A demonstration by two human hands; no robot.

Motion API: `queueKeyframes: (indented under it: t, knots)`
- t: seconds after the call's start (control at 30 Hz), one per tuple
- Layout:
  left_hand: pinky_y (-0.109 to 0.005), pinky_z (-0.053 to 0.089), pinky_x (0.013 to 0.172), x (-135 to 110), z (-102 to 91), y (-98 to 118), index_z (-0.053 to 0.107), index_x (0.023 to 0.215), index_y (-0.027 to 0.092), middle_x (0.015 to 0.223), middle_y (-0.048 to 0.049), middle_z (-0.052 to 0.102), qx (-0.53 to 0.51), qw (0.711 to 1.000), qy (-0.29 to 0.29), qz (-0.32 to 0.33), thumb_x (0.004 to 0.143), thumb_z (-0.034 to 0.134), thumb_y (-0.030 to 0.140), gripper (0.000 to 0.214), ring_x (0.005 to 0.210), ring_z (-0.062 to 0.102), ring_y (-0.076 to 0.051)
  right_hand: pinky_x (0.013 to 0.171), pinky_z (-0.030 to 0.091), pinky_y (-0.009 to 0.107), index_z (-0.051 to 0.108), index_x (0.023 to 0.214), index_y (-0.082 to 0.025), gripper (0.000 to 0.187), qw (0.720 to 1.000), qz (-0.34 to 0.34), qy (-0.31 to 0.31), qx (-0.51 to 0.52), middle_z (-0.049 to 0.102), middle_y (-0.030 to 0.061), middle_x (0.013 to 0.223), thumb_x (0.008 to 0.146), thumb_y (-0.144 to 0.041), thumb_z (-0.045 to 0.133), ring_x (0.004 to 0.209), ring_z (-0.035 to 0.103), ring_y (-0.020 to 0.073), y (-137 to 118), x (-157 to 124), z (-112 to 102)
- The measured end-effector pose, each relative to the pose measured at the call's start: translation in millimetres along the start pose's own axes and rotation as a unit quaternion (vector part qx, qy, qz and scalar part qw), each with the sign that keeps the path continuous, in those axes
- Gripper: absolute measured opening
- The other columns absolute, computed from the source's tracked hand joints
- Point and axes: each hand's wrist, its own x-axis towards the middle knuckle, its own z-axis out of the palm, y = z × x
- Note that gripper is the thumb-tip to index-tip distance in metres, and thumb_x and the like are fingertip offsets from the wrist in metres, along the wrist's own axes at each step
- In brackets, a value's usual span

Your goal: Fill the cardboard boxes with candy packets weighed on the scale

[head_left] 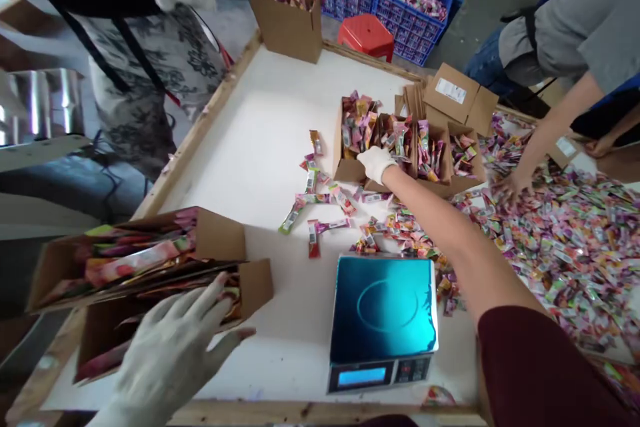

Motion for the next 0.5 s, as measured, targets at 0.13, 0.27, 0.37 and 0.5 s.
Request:
queueKeyframes:
  t: [0.13, 0.27, 0.37, 0.5]
  knots:
    - [-0.055, 0.057, 0.099, 51, -28.2, 40, 0.072, 0.111, 0.024, 0.139, -0.0132, 0.068, -0.048, 0.998, 0.040, 0.033, 0.095, 0.047, 0.038, 0.032, 0.120, 0.067, -0.036, 0.095, 0.054, 0.043, 0.075, 0.121, -0.011, 0.034, 0.997, -0.058, -0.049, -0.006, 0.075, 0.0215, 0.119, 0.088, -0.010, 0.063, 0.114, 0.071, 0.0325, 24, -47, 32]
    - [-0.050, 0.057, 0.103, 85, -10.1, 81, 0.072, 0.117, 0.020, 0.136, -0.0155, 0.069, -0.103, 0.988, 0.022, 0.117, 0.098, 0.049, 0.038, 0.035, 0.125, 0.066, -0.033, 0.091, 0.056, 0.042, 0.078, 0.109, -0.014, 0.030, 0.992, -0.089, -0.089, -0.006, 0.078, 0.0191, 0.111, 0.086, -0.005, 0.062, 0.108, 0.074, 0.0311, 52, -113, 71]
    - [-0.045, 0.058, 0.104, 81, 23.1, 119, 0.072, 0.120, 0.020, 0.136, -0.0149, 0.070, -0.171, 0.977, 0.016, 0.129, 0.101, 0.046, 0.040, 0.038, 0.124, 0.068, -0.030, 0.100, 0.052, 0.050, 0.079, 0.088, -0.016, 0.020, 0.992, -0.085, -0.095, -0.003, 0.080, 0.0131, 0.096, 0.081, -0.003, 0.065, 0.099, 0.076, 0.0279, 78, -170, 100]
    - [-0.045, 0.058, 0.106, 80, 63.2, 170, 0.070, 0.127, 0.016, 0.138, -0.0190, 0.068, -0.293, 0.952, -0.009, 0.092, 0.101, 0.046, 0.044, 0.044, 0.125, 0.069, -0.030, 0.114, 0.040, 0.062, 0.067, 0.057, -0.023, 0.026, 0.998, -0.028, -0.062, 0.010, 0.065, -0.0010, 0.055, 0.077, -0.006, 0.069, 0.077, 0.072, 0.0215, 107, -230, 129]
